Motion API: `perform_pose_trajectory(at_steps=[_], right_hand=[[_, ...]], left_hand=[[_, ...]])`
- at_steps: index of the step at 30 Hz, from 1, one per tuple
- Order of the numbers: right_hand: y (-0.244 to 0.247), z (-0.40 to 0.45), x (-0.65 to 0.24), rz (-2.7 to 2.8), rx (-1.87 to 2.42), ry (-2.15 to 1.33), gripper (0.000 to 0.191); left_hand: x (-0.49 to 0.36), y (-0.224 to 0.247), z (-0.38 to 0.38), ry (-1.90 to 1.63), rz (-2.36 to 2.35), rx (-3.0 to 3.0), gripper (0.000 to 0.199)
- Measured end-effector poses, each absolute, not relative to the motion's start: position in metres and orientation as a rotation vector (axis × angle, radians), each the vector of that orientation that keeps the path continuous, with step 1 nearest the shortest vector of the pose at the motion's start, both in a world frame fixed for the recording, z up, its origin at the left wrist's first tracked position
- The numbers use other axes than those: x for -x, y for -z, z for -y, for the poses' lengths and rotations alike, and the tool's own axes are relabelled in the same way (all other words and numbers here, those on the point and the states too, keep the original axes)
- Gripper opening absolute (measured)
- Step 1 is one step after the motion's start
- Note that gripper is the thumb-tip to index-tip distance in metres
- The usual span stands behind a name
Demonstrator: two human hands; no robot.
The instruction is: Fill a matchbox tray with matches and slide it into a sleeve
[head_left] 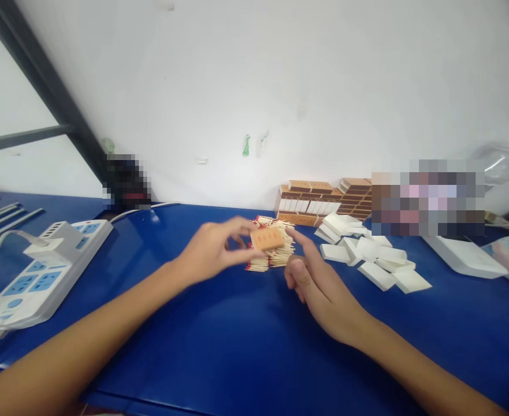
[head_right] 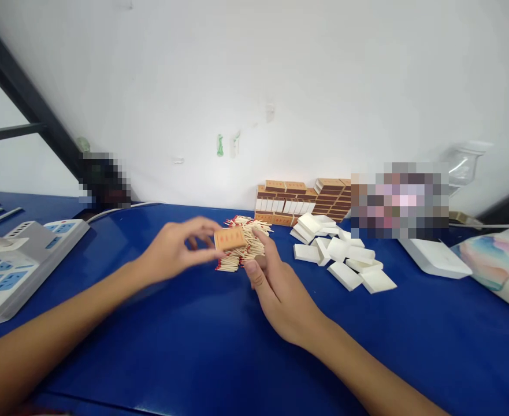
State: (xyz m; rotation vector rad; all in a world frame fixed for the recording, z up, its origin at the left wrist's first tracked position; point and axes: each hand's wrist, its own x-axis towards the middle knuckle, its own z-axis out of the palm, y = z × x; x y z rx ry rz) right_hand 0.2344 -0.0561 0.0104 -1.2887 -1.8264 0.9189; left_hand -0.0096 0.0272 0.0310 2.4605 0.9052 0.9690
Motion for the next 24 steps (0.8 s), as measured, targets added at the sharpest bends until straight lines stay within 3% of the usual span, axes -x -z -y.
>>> perform_pose_trajectory(at_steps=[4,10,17,24], right_hand=[[-0.011,0.048,-0.243,1.903,1.348,-0.662,0.062],[-0.013,0.044,-0.245,1.983,1.398,-0.59,0.057],[-0.017,0.045,-0.244,2.073,1.406,-0.539,0.046],[-0.02,0.031,-0.261,2.077,1.422,-0.34,0.04]], left_hand=[[0.017,-0.044,-0.092,-0.96,-1.148,-2.464,0.038],[-0.013,-0.022,-0.164,-0.837,-1.197,-2.554,0.027],[-0.048,-0.002,-0.172,-0.844,-1.2,-2.506,0.034],[-0.017,-0.02,-0.133,-0.809,-1.215,-2.549,0.022]])
